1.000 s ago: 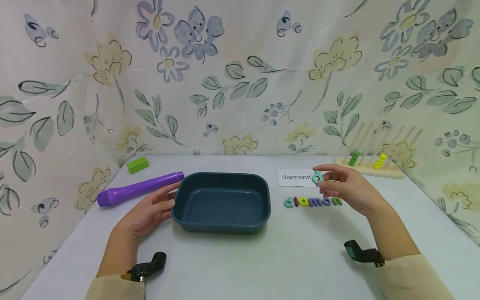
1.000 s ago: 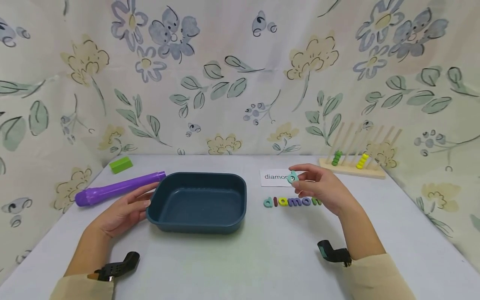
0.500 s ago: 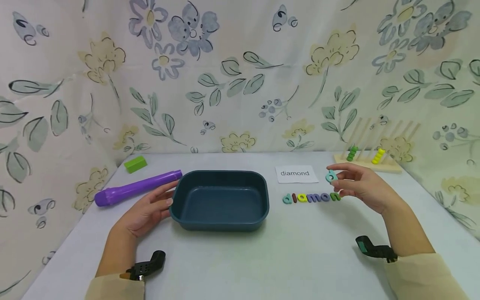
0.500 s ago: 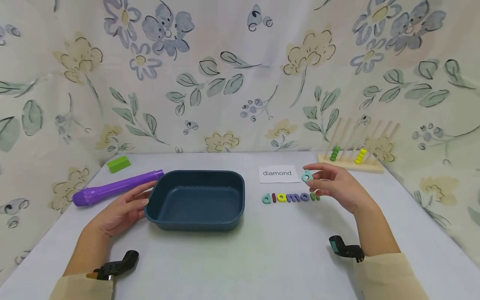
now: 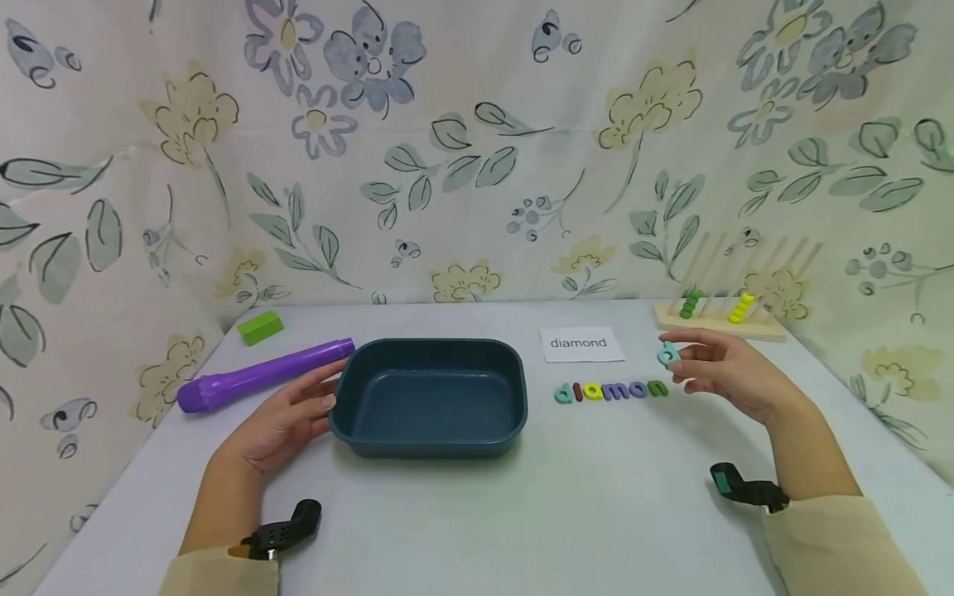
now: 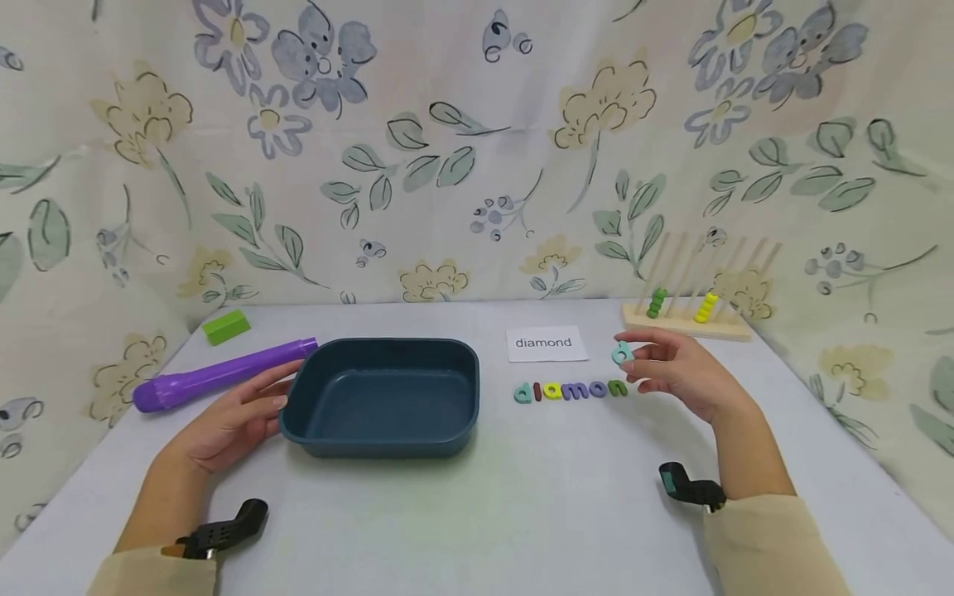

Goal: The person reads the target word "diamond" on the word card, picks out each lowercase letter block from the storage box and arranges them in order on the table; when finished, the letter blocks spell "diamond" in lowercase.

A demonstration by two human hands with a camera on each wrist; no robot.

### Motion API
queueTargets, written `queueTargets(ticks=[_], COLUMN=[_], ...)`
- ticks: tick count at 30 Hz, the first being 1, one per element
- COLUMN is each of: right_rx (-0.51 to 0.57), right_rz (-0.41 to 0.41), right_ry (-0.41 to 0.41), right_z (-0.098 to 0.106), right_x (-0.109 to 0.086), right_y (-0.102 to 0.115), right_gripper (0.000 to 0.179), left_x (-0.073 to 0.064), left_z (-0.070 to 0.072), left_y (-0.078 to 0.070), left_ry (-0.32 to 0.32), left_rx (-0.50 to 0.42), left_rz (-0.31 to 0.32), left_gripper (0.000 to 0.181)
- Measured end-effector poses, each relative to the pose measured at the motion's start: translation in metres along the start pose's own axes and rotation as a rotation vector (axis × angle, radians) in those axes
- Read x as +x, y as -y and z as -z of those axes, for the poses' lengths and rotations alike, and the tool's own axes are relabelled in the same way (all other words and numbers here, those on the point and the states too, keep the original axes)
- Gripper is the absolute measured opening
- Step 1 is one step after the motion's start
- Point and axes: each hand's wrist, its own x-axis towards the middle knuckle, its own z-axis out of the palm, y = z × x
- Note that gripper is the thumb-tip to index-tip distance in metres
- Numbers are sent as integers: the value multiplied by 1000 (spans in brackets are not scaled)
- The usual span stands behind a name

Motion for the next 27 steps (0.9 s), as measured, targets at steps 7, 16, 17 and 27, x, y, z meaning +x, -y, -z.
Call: queueTargets(ticks=[7,16,17,27], right_rx=[53,60,61,36], right_rz=[-26,-86,-90,-134], right_ry=[13,-6,-7,-16], right_z=[10,18,19,25], right_x=[-1,1,1,2], right_y=[-12,-30,-31,-44], right_gripper=[39,36,35,33], left_x=[0,-1,-1,0], left_z=[1,2,2,1], left_y=[0,1,1,0], left_ry=[-2,9,9,17], left_rx=[-5,-2,-1,-15], left_rz=[-3,-9,-9,-12], left_gripper=[61,61,61,60])
